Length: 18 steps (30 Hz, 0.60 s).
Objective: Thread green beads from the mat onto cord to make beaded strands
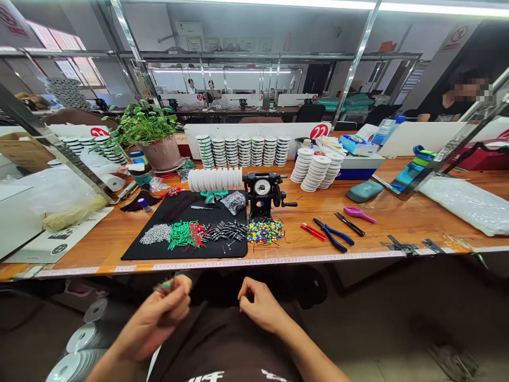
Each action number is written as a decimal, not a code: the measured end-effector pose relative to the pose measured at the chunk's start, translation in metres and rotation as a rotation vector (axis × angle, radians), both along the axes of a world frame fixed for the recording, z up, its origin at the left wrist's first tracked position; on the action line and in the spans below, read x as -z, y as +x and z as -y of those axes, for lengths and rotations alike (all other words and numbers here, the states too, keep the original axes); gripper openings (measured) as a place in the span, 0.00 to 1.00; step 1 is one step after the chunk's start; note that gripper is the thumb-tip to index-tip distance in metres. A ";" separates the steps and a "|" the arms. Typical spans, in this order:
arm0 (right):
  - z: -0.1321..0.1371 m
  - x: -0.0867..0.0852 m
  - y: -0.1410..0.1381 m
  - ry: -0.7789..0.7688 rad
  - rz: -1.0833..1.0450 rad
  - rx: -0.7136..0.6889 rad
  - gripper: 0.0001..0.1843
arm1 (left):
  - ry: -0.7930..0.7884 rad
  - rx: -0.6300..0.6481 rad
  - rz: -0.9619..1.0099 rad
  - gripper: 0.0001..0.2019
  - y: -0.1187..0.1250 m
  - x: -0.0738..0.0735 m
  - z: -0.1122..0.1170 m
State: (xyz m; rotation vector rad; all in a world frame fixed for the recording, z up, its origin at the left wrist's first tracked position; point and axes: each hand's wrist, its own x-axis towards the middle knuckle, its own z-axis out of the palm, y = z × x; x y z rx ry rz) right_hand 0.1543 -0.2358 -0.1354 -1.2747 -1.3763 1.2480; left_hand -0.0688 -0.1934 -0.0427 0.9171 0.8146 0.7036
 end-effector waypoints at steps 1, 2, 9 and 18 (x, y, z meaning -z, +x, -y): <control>-0.001 0.001 0.004 -0.015 -0.013 -0.028 0.02 | 0.019 -0.020 0.000 0.21 -0.005 -0.007 -0.005; 0.000 0.000 0.008 -0.024 -0.026 -0.064 0.02 | 0.060 -0.029 -0.024 0.21 -0.008 -0.011 -0.009; 0.016 -0.017 0.001 -0.166 -0.540 -0.338 0.15 | 0.383 0.132 -0.449 0.23 0.000 -0.007 -0.017; 0.022 -0.004 0.004 -0.154 -0.506 0.055 0.27 | 0.921 -0.052 -0.823 0.17 0.006 -0.036 -0.101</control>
